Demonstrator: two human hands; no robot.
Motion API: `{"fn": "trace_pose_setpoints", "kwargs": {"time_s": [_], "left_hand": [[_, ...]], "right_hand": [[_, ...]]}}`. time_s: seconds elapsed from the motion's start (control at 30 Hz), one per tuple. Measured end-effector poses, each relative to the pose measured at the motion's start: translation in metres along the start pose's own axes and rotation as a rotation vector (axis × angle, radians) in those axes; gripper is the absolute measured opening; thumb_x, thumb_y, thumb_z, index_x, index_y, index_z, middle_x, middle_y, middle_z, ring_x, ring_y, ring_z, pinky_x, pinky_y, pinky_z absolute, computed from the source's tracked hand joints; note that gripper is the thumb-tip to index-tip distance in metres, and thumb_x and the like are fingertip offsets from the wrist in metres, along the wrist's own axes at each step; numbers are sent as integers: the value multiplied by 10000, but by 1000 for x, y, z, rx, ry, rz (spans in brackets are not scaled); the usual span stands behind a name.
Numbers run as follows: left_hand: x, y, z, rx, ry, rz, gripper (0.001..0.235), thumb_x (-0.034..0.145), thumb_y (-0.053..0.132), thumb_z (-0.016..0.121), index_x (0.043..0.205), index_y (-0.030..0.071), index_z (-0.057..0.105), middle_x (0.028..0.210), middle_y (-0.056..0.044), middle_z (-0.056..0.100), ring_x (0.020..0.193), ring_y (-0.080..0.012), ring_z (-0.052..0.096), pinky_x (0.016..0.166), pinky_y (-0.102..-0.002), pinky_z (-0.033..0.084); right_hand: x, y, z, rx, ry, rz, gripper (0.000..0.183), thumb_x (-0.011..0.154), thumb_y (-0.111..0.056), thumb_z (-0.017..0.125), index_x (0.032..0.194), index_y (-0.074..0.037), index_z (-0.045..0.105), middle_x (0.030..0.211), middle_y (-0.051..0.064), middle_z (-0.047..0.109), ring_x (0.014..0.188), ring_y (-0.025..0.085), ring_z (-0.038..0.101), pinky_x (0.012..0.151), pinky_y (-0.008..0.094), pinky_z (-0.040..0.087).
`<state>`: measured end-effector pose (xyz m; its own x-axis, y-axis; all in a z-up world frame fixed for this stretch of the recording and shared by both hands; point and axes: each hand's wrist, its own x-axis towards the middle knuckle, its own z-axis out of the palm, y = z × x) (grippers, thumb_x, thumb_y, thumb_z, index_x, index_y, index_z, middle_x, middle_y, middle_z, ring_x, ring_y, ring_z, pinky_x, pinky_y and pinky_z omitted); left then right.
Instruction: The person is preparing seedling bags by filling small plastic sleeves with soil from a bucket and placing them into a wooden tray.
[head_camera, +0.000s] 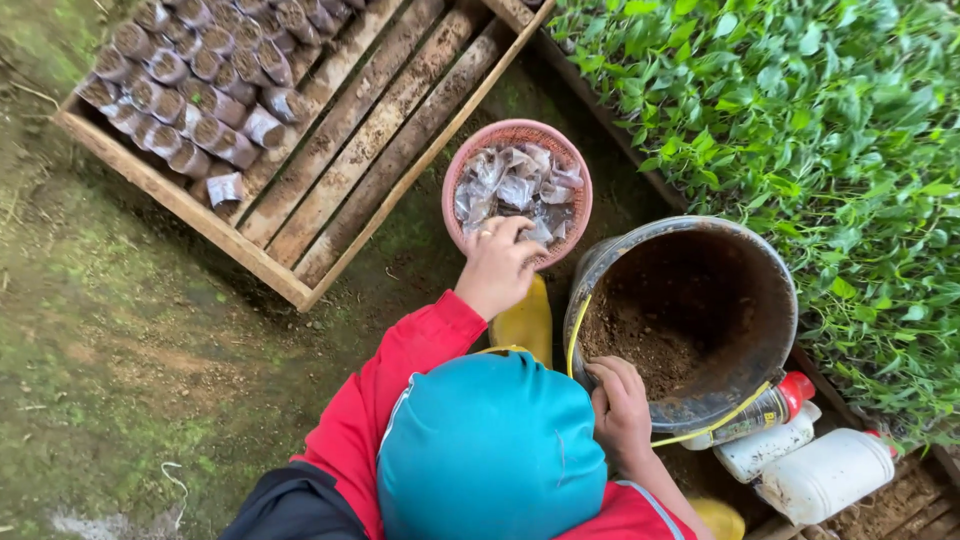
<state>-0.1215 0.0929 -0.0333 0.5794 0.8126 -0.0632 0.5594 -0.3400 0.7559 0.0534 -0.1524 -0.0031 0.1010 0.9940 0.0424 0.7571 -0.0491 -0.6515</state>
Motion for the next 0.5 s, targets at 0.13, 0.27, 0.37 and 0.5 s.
{"fn": "trace_pose_setpoints", "kwargs": {"time_s": [0.13, 0.27, 0.37, 0.5], "left_hand": [[-6, -1, 31, 164, -143, -33, 488, 785, 89, 623, 1190, 324, 762, 1352, -33, 502, 1194, -358, 406, 893, -510, 316], [-5, -5, 36, 282, -79, -37, 592, 747, -49, 568, 1313, 122, 583, 1327, -97, 520, 1126, -356, 463, 801, -500, 353], [-2, 13, 22, 277, 56, 4, 509, 757, 34, 585, 1250, 146, 644, 1341, -8, 586, 1144, -340, 509, 825, -516, 349], [15, 65, -11, -56, 191, 260, 374, 884, 103, 634, 1248, 148, 707, 1302, 8, 658, 1209, -223, 617, 953, -406, 388]], "right_hand": [[7, -5, -1, -25, 28, -24, 288, 926, 65, 468, 1114, 7, 678, 1167, 157, 693, 1120, 342, 641, 1001, 473, 513], [11, -10, -7, 18, 36, -31, 293, 930, 69, 460, 1128, 18, 671, 1164, 171, 686, 1112, 356, 633, 1019, 492, 520], [12, -10, -13, 35, 58, -28, 281, 910, 61, 478, 1095, 1, 682, 1142, 158, 684, 1088, 340, 639, 994, 474, 514], [13, 3, -23, 149, 168, 5, 270, 890, 90, 548, 1082, -16, 706, 1092, 139, 695, 1053, 358, 661, 929, 465, 540]]}}
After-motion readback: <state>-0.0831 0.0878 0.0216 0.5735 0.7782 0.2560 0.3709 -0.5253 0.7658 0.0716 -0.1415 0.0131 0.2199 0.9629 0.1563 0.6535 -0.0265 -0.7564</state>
